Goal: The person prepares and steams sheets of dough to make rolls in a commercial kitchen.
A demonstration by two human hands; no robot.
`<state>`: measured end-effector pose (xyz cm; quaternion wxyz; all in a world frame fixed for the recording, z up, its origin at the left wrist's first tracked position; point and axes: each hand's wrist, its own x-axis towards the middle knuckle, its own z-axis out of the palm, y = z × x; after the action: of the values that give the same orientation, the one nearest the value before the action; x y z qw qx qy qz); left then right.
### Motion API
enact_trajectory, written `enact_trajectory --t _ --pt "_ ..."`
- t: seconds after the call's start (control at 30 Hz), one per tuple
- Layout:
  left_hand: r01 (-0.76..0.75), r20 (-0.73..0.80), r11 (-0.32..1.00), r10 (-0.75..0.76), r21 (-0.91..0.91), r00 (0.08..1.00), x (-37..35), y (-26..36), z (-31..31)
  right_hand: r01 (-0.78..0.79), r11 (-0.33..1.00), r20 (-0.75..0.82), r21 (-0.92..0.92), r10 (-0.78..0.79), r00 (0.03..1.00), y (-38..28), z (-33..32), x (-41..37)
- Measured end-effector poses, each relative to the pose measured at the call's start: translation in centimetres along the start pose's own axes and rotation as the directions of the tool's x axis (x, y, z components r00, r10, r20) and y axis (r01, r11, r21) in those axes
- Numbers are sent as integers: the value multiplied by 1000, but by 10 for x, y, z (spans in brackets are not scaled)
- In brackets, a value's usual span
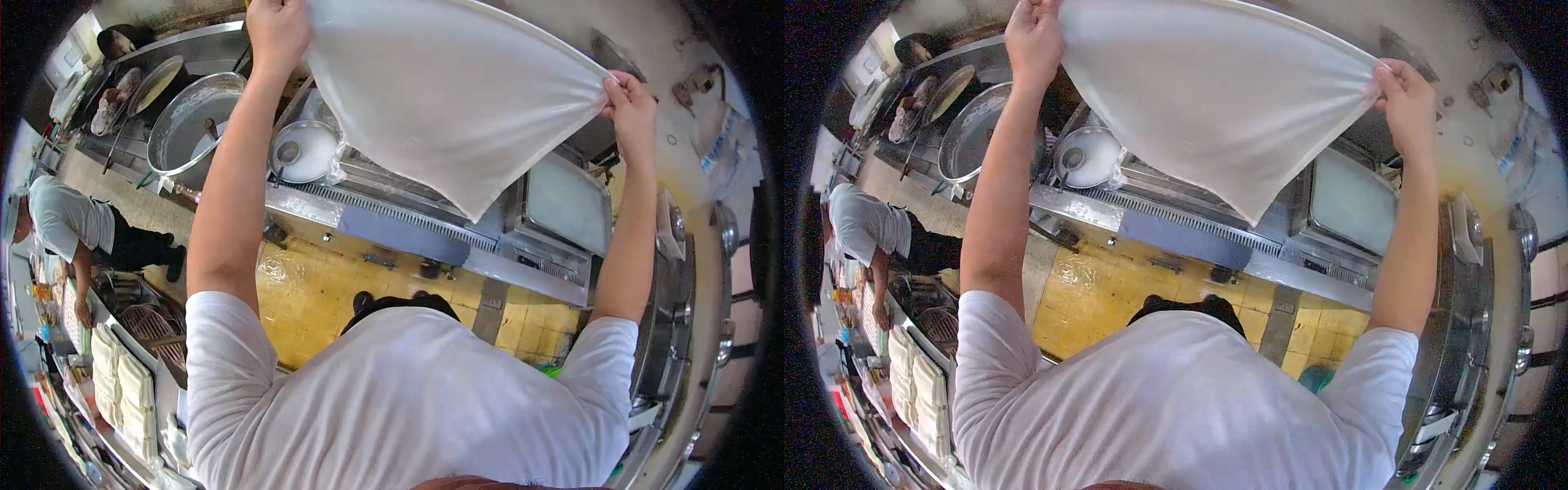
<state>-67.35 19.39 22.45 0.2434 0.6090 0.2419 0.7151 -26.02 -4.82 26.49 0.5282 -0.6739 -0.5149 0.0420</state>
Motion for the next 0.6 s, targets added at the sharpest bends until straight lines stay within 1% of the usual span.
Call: enact_trajectory --t 0.13,0.23,0.37,0.47,0.53,0.57,0.6 --pt "-19 -13 998 20 59 1000 4 -6 -18 7 1000 6 -1 -7 1000 -19 17 -15" --pt "-85 -54 979 96 184 994 7 -8 -24 8 1000 7 2 -8 1000 -26 22 -24" --pt "-105 -5 976 107 190 994 14 -23 -36 -2 1000 27 8 2 1000 -33 25 -39" --pt "-61 -17 970 67 237 998 11 -36 -41 -30 998 28 50 29 999 -33 32 -49" --pt "-130 20 952 130 278 991 1 -40 -46 -75 995 28 72 73 997 -29 40 -59" --pt "-129 24 951 127 282 992 -7 -42 -47 -111 989 25 94 110 994 -23 44 -62" --pt "-69 36 957 61 282 997 -17 -45 -47 -116 988 28 98 114 993 -13 49 -64"
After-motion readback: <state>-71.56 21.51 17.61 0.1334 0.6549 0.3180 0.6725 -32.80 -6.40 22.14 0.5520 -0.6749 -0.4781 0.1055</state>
